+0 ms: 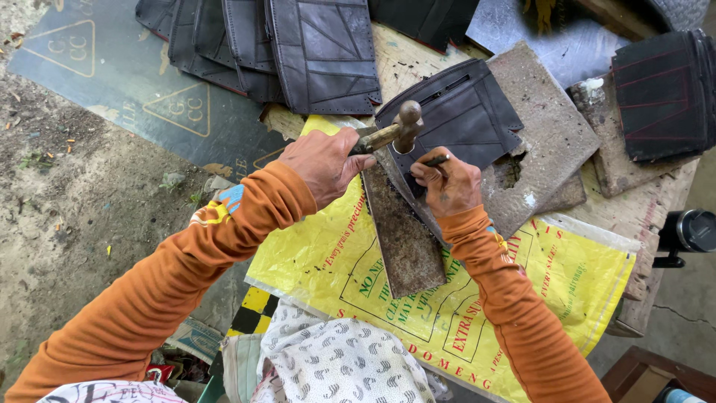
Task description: The person uses a hammer and a metal punch to create holes along the edges of black leather pieces. They repeatedly position the punch, strike it with the hammer, and move to the next spot on the same piece. After finishing one piece, they place it on a stack and pick up another piece to continue the process.
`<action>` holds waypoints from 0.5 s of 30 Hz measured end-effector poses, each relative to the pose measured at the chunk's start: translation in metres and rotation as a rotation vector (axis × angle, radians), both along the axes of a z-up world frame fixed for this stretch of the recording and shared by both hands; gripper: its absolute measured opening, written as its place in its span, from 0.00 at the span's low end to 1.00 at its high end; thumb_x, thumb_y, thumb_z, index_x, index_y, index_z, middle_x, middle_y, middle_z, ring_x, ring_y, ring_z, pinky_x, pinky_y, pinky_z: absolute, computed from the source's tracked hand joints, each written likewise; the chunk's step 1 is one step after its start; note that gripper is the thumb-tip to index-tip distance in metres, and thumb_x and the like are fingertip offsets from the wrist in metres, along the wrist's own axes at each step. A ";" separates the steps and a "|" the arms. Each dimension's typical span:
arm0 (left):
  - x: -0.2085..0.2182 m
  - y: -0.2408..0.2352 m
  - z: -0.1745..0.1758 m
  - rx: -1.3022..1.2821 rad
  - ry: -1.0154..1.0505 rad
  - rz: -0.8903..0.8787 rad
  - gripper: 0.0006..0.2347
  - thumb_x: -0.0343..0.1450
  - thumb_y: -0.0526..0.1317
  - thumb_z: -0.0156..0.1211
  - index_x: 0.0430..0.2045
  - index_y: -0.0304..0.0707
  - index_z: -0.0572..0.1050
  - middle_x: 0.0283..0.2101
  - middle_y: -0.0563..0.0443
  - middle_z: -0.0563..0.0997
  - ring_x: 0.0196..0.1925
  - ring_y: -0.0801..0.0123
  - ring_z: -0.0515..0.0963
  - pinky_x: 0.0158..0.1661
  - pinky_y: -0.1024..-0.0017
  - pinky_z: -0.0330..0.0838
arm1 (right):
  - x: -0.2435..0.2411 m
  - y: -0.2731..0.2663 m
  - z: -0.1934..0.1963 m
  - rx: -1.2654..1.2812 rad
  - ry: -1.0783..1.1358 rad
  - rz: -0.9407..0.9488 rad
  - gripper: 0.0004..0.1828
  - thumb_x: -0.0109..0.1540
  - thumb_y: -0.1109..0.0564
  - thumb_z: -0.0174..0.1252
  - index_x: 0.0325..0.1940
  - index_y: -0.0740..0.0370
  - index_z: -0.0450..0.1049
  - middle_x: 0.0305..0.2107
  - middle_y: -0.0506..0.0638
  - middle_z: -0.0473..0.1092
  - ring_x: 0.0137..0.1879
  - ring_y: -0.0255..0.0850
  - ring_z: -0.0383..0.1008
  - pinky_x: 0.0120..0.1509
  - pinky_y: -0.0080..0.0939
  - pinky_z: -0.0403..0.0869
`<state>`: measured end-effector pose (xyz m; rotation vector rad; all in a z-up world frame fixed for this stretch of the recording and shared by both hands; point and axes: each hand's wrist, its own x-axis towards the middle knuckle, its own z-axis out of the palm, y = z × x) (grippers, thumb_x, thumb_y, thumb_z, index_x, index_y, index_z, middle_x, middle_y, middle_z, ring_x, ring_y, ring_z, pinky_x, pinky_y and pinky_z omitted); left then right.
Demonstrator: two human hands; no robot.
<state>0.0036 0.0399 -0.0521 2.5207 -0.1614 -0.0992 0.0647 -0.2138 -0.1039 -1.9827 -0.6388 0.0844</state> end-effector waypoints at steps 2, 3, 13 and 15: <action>0.001 0.000 -0.001 0.009 0.009 0.002 0.18 0.75 0.54 0.54 0.36 0.34 0.70 0.26 0.31 0.79 0.32 0.32 0.78 0.33 0.44 0.69 | -0.001 0.000 0.001 0.006 0.004 -0.006 0.14 0.71 0.54 0.58 0.39 0.69 0.73 0.28 0.49 0.77 0.36 0.32 0.81 0.42 0.30 0.80; 0.001 0.000 -0.001 0.014 0.008 0.003 0.18 0.75 0.54 0.54 0.36 0.34 0.70 0.27 0.31 0.79 0.32 0.32 0.78 0.33 0.44 0.70 | -0.001 0.001 0.002 0.009 0.007 -0.008 0.14 0.71 0.54 0.58 0.39 0.69 0.73 0.28 0.49 0.77 0.36 0.31 0.81 0.41 0.30 0.80; -0.002 0.000 0.005 0.022 0.030 0.031 0.18 0.74 0.54 0.55 0.35 0.36 0.71 0.26 0.32 0.79 0.32 0.33 0.78 0.32 0.44 0.70 | -0.003 0.007 0.010 -0.070 -0.136 -0.006 0.13 0.70 0.55 0.60 0.36 0.66 0.73 0.23 0.51 0.73 0.30 0.35 0.78 0.34 0.33 0.75; -0.002 0.000 0.006 0.014 0.015 0.023 0.17 0.75 0.54 0.55 0.36 0.36 0.71 0.26 0.32 0.79 0.32 0.33 0.78 0.32 0.44 0.70 | -0.004 0.007 0.009 -0.068 -0.159 -0.010 0.13 0.70 0.55 0.60 0.36 0.66 0.73 0.23 0.51 0.73 0.30 0.36 0.79 0.34 0.34 0.75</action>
